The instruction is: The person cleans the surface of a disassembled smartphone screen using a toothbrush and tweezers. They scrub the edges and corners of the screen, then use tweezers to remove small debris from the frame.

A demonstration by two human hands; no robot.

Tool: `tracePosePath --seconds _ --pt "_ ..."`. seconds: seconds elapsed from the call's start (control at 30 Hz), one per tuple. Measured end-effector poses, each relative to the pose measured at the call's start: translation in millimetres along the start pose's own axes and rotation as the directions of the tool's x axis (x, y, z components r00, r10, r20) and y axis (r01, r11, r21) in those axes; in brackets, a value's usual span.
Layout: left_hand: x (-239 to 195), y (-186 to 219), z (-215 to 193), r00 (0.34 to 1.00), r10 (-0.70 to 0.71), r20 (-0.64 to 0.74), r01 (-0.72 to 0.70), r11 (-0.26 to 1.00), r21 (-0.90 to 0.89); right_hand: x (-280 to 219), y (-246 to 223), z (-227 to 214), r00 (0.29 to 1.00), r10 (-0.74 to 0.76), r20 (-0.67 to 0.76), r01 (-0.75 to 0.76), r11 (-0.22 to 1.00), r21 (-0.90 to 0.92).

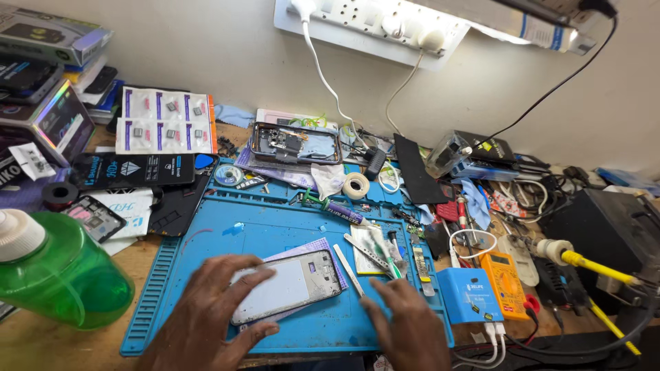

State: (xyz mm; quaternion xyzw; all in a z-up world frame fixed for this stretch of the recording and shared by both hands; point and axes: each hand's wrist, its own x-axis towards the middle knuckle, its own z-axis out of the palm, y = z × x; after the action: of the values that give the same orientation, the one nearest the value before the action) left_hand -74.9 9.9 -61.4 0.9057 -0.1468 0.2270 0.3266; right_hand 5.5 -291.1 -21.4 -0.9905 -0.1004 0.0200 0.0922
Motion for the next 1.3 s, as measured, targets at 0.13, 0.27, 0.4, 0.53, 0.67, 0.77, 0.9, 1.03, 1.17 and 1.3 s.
tracePosePath --seconds 0.13,0.27,0.4,0.53,0.67,0.77,0.9,1.03,1.17,1.3 --pt "-3.4 17.3 37.8 0.99 0.05 0.129 -0.004 0.943 -0.334 7.5 29.2 23.3 0.997 -0.013 0.076 0.003 0.991 0.132" --pt "-14.3 46.6 108.2 0.918 -0.159 0.363 0.33 0.812 -0.482 1.5 88.4 54.2 0.987 0.036 0.159 -0.15 0.588 0.795" --pt "-19.6 66.2 183.0 0.968 -0.048 0.248 0.171 0.846 -0.505 -20.8 125.3 113.5 0.919 -0.144 0.368 -0.371 0.008 0.929" --pt "-17.9 67.0 200.4 0.916 -0.061 0.395 0.239 0.876 -0.419 -14.6 135.0 149.8 0.787 -0.384 0.483 -0.554 -0.096 0.827" --pt "-24.0 63.3 157.8 0.899 -0.094 0.428 0.366 0.698 -0.616 -5.7 131.2 161.8 0.76 -0.429 0.489 -0.565 -0.064 0.822" --pt "-15.0 54.9 129.3 0.842 -0.045 0.538 0.47 0.552 -0.689 -13.2 134.1 169.9 0.735 -0.452 0.506 -0.578 -0.028 0.815" --pt "-0.7 62.8 113.4 0.806 -0.056 0.59 0.499 0.602 -0.624 -20.2 162.7 177.8 0.742 -0.469 0.479 -0.526 0.035 0.85" --pt "11.8 63.7 79.3 0.889 0.025 0.457 0.263 0.79 -0.554 -12.3 214.5 157.7 0.819 -0.51 0.263 -0.197 0.181 0.964" --pt "33.1 50.2 38.6 0.861 -0.281 0.425 0.307 0.952 0.006 -4.8 219.9 127.0 0.798 -0.589 -0.125 0.348 0.281 0.894" --pt "59.4 38.9 23.5 0.96 0.024 0.279 -0.038 0.998 0.046 -32.4 151.8 108.5 0.952 -0.219 -0.212 0.282 0.368 0.886"
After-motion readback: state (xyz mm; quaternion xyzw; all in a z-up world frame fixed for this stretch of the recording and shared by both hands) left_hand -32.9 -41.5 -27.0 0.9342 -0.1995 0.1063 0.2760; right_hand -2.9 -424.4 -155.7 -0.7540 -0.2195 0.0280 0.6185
